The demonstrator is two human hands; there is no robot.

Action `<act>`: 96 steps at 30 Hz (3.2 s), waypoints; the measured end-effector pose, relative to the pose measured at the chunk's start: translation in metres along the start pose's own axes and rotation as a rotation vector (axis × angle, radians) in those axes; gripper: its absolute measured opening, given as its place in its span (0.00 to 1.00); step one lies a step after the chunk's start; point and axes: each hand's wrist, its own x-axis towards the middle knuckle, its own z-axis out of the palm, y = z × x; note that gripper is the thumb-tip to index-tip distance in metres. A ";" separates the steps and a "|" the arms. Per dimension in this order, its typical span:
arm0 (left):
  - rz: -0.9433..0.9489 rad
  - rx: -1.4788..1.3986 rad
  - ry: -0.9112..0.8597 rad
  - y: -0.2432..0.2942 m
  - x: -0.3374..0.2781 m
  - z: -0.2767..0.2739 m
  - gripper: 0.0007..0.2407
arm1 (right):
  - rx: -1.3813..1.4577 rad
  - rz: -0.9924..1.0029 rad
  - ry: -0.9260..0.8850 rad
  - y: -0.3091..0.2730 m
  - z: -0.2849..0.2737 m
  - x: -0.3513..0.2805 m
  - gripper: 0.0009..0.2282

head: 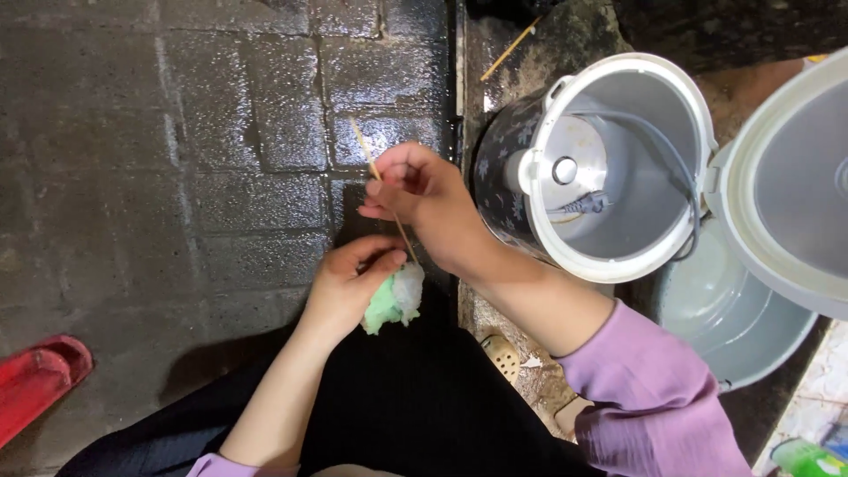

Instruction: Cleaning the interior and exterior of a rice cooker using a sponge and a wooden stick to reach crevices.

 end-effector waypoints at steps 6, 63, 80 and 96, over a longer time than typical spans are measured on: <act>0.012 -0.013 -0.021 -0.001 -0.002 -0.006 0.07 | 0.082 -0.005 0.024 0.010 0.006 -0.004 0.09; 0.167 -0.340 0.240 -0.017 0.005 -0.032 0.07 | -0.453 0.070 -0.145 -0.005 0.030 -0.042 0.41; -0.074 -0.517 0.207 0.033 -0.007 -0.039 0.11 | -1.208 0.291 0.501 -0.138 -0.201 -0.050 0.14; -0.077 -0.475 0.282 0.013 -0.007 -0.047 0.10 | -1.924 0.259 0.749 -0.079 -0.407 0.057 0.09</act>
